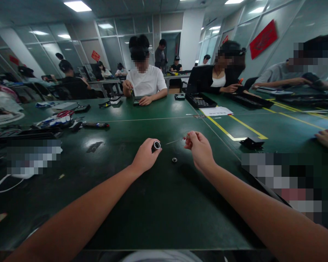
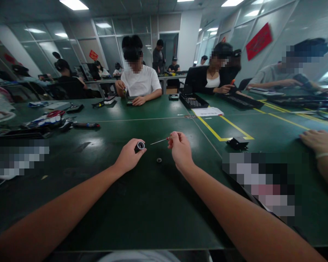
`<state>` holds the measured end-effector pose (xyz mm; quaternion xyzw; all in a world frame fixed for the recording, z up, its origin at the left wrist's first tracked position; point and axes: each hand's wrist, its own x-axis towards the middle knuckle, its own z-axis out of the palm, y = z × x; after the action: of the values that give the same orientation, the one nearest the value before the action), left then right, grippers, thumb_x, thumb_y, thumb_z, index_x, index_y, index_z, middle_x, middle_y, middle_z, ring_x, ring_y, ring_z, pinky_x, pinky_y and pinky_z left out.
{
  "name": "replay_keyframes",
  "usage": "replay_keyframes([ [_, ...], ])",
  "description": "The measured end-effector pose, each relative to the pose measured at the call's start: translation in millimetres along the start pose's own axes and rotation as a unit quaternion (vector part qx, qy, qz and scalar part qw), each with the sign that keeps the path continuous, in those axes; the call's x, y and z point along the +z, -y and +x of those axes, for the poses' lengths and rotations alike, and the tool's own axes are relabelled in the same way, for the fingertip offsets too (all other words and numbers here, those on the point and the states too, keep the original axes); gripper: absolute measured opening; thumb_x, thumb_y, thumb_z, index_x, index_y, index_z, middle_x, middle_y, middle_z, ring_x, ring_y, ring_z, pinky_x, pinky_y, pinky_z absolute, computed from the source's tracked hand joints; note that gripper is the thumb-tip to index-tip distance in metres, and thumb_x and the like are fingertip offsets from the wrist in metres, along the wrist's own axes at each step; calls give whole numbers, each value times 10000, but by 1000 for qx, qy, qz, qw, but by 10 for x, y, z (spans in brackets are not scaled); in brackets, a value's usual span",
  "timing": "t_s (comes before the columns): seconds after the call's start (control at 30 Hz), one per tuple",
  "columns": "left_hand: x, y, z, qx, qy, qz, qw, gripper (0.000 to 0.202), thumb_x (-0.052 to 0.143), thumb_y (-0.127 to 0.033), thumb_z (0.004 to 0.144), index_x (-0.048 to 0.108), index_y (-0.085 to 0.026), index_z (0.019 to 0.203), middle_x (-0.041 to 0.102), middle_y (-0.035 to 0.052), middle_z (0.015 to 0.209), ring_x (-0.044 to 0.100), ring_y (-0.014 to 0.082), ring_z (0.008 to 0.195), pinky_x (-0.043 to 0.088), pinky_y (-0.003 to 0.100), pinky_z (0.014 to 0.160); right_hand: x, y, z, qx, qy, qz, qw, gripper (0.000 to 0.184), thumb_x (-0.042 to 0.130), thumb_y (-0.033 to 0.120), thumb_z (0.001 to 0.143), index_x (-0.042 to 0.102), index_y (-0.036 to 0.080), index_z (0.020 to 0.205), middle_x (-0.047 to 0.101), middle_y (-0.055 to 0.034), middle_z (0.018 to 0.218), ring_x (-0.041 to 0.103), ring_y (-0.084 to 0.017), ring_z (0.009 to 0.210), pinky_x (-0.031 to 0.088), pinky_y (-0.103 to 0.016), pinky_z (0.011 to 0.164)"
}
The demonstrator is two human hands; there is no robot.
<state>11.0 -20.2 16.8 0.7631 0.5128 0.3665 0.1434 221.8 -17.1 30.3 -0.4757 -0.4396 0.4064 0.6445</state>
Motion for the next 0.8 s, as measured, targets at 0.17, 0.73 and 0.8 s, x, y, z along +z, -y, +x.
replay_keyframes([
  [0.17, -106, -166, -10, 2, 46, -20, 999, 271, 539, -167, 904, 597, -196, 1167, 655, 79, 1149, 616, 231, 1064, 497, 400, 957, -22, 30, 21, -29, -22, -2, 999, 224, 595, 465, 876, 603, 241, 863, 597, 7, 745, 546, -149, 657, 481, -304, 624],
  [0.73, 204, -432, 199, 3, 289, 146, 946, 256, 742, -437, 795, 709, -241, 956, 712, 64, 905, 673, 250, 823, 468, 295, 647, 8, 64, 13, -39, -14, -8, 999, 240, 569, 470, 893, 594, 233, 870, 600, 9, 723, 551, -145, 647, 466, -305, 616],
  [0.8, 180, -416, 197, 0, 285, 135, 949, 228, 727, -419, 797, 700, -227, 918, 707, 60, 875, 665, 235, 791, 461, 288, 634, 10, 47, 20, -39, -14, -7, 999, 245, 570, 476, 891, 597, 233, 874, 601, 9, 725, 555, -149, 654, 466, -309, 616],
])
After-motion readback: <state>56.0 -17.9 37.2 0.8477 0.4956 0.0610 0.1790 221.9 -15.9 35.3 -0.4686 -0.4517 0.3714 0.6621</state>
